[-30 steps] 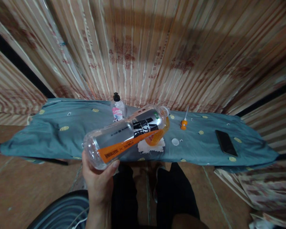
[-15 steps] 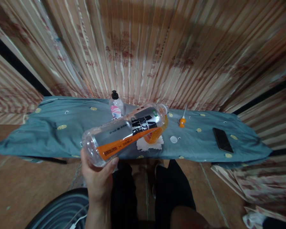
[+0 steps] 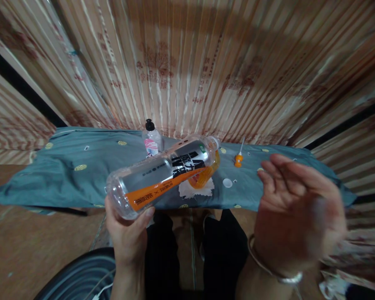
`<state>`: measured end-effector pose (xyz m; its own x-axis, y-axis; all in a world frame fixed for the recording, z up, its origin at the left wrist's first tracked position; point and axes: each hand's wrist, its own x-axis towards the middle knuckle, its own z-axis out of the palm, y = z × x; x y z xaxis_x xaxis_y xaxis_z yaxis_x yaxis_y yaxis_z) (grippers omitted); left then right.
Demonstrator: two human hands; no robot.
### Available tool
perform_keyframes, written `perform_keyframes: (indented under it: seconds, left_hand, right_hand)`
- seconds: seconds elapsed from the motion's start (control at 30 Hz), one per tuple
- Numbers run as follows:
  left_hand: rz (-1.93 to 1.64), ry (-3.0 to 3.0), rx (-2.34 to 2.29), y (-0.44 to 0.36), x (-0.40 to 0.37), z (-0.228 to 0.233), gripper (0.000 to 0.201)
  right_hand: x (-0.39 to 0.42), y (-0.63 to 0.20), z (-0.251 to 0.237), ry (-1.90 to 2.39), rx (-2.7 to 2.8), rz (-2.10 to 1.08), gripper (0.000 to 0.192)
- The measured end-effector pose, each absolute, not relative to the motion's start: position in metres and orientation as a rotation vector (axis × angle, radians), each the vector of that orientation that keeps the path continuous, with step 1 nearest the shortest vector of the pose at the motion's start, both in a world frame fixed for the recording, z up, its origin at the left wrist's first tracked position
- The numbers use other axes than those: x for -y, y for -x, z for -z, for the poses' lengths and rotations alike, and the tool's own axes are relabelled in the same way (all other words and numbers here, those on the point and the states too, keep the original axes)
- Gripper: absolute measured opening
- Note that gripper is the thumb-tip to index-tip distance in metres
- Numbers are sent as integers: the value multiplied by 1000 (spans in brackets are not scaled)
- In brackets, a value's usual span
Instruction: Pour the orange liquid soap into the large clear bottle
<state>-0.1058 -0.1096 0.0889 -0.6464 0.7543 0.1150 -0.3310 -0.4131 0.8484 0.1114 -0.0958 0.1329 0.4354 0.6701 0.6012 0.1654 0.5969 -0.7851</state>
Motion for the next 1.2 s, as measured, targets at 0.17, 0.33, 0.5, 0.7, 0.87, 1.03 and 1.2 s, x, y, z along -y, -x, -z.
perform_keyframes:
  seconds: [0.17,0.33,0.5,0.7,0.87,1.03,1.2]
  left_hand:
    - [-2094,-663,-1108,106,109,-90,65]
    - [-2104,-665,-1086,106,109,-90,65]
    - [-2095,-679,-1089,106,109,-90,64]
    - [-2087,-696,-1081,106,110,-90,68]
    - [-2069,-721,-1098,107,112,-90,68]
    - [-2055,-709,-1166,107,113,-88,72]
    - [-2025,-698,-1229,109,113,-85,75]
  right_hand:
    - [53,-109,-102,1034,1134,-359,61]
    - [31,-111,-39,1214,1329,-580,104]
    - [21,-100,-19,1366,1319,-685,122]
    - [14,-93,-10,1470,1284,-702,101]
    - [6,-92,-7,1483,1304,-588,80]
    - [-1,-91,-8,1554,1310,-581,79]
    - [-3,-91,-4,1587,1313,-564,72]
